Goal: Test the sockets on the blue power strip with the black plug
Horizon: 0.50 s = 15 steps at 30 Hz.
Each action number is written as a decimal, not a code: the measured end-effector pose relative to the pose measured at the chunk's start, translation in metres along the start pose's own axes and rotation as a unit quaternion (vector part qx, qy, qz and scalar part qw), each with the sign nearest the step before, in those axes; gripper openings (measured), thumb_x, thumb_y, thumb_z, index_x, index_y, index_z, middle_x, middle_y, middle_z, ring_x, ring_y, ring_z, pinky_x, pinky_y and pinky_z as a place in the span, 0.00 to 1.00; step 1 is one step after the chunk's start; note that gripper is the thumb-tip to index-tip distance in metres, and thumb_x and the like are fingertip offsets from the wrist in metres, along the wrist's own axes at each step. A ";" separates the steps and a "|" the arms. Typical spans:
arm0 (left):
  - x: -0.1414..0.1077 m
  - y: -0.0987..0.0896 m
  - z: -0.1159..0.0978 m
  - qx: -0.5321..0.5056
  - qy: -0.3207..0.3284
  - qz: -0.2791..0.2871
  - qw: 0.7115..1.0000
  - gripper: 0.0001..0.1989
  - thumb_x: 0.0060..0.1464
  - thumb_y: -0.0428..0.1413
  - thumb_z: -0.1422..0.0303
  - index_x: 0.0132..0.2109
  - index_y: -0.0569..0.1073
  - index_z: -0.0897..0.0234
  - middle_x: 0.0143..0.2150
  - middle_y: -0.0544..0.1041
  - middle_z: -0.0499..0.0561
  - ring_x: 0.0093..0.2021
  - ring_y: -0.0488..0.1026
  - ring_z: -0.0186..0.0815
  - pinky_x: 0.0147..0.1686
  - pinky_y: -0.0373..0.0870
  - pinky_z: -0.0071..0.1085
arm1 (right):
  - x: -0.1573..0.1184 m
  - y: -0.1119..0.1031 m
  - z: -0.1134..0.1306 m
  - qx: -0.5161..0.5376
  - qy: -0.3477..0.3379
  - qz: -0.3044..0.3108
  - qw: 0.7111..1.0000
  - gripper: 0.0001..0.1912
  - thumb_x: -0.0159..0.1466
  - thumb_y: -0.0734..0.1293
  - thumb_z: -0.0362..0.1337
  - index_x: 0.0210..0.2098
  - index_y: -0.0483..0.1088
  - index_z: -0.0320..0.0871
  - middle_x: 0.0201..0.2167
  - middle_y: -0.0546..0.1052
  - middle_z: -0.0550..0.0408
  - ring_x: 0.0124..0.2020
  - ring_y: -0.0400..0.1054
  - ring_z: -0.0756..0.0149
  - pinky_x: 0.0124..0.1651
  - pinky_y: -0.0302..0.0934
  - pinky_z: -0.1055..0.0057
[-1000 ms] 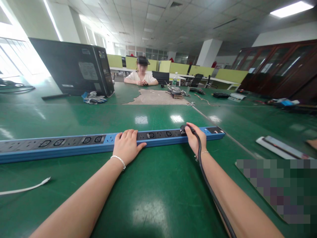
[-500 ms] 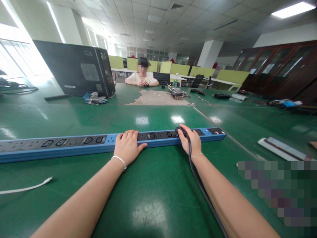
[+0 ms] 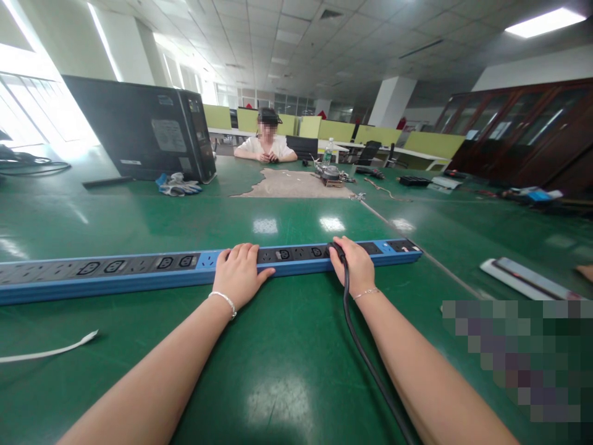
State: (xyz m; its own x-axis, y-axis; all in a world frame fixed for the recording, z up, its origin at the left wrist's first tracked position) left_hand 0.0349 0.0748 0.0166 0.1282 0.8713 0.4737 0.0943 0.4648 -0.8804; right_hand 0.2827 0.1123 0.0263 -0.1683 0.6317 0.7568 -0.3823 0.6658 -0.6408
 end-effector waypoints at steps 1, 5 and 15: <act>0.000 0.000 0.000 -0.001 0.001 0.000 1.000 0.28 0.53 0.46 0.50 0.54 0.64 0.65 0.54 0.70 0.59 0.55 0.63 0.45 0.53 0.55 0.43 | -0.001 0.001 -0.001 0.003 0.001 -0.001 1.000 0.16 0.62 0.59 0.39 0.45 0.70 0.38 0.43 0.76 0.45 0.49 0.68 0.58 0.53 0.59 0.63; 0.000 -0.001 0.000 -0.003 0.000 -0.003 1.000 0.28 0.53 0.47 0.50 0.54 0.64 0.65 0.54 0.69 0.59 0.55 0.63 0.45 0.53 0.55 0.43 | -0.006 0.002 -0.002 0.007 0.011 0.003 1.000 0.16 0.63 0.59 0.39 0.46 0.69 0.40 0.45 0.76 0.47 0.51 0.67 0.59 0.55 0.57 0.61; 0.000 -0.002 0.000 -0.004 -0.008 0.001 1.000 0.28 0.53 0.47 0.50 0.54 0.64 0.64 0.54 0.70 0.59 0.55 0.63 0.45 0.54 0.55 0.43 | 0.003 -0.003 0.002 -0.023 0.096 0.055 0.994 0.14 0.61 0.61 0.40 0.44 0.70 0.44 0.33 0.79 0.51 0.35 0.73 0.60 0.49 0.61 0.62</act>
State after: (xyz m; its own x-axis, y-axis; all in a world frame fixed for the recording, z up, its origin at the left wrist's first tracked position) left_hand 0.0349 0.0738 0.0179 0.1122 0.8750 0.4710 0.1022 0.4613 -0.8813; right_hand 0.2815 0.1112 0.0308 -0.0293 0.7632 0.6455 -0.3287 0.6025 -0.7273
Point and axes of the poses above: each hand's wrist, its own x-axis towards the middle knuckle, its own y-axis out of the palm, z = x × y, the point moved 5 cm from there along x, towards the middle knuckle
